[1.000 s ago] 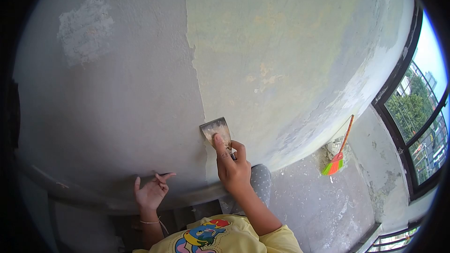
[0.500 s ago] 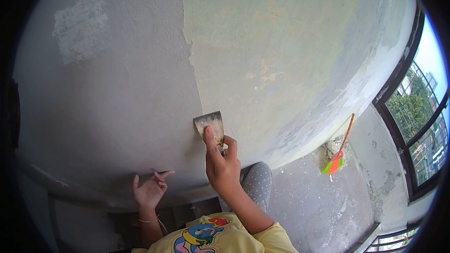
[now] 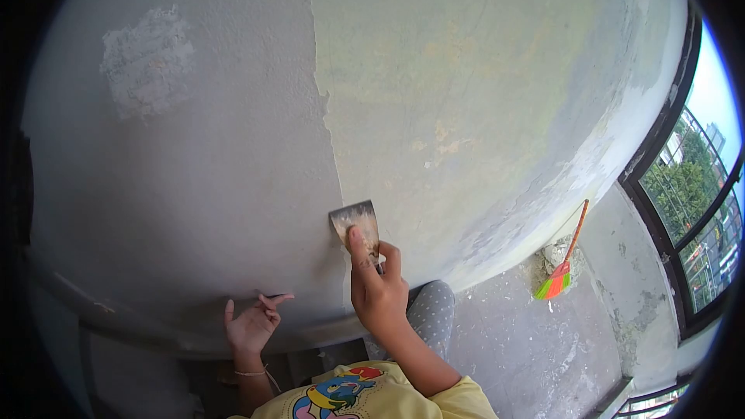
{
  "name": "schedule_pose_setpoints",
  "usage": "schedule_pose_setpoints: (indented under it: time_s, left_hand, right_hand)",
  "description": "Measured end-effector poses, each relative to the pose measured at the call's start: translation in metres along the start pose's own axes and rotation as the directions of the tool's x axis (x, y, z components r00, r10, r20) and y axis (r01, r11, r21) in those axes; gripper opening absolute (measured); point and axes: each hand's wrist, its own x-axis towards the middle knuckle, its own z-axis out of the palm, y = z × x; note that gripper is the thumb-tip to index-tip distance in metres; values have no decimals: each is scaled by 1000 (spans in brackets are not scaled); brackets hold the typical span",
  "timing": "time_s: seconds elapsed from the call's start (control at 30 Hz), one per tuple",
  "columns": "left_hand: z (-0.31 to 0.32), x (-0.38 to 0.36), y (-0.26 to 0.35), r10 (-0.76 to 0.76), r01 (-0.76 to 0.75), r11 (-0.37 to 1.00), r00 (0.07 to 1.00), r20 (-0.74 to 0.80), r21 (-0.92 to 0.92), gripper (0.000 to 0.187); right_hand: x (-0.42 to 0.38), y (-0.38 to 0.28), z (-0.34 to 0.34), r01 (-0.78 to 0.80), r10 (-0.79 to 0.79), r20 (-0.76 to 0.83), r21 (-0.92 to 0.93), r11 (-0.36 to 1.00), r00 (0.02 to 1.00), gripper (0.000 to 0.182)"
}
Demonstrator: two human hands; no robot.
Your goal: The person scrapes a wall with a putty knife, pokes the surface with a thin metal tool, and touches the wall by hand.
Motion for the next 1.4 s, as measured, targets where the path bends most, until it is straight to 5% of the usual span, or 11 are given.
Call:
schedule_pose_setpoints:
  time_s: [0.1,0.4,0.7,0.97,1.03,1.4]
  left_hand:
    - [9,2,1,-12,13,1000,1000,4,-13,106]
    - [7,1,-1,-2,3,998,1000,19,-64,109]
    - [4,5,5,-39,44,995,998,58,-93,120]
    - [-11,-3,-5,-4,8,999,997,73,-51,106]
    - [-15,-6,-9,-3,8,999,994,113,-43,104]
    - [-21,-7,-9,1,-1,1000,992,129,2,103]
  right_hand:
    - [-14,2,6,-72,72,81,6,997,994,59]
    - [28,-10,15,104,-105,-138,-17,994,985,69]
    - [12,-6,11,88,-91,-53,-55,995,994,70]
    - [89,-53,-16,208,-213,-128,-45,977,969,70]
    - [101,-67,-30,145,-145,-21,19,989,989,64]
    - [117,-39,-68,368,-355,103,-164,915,929,77]
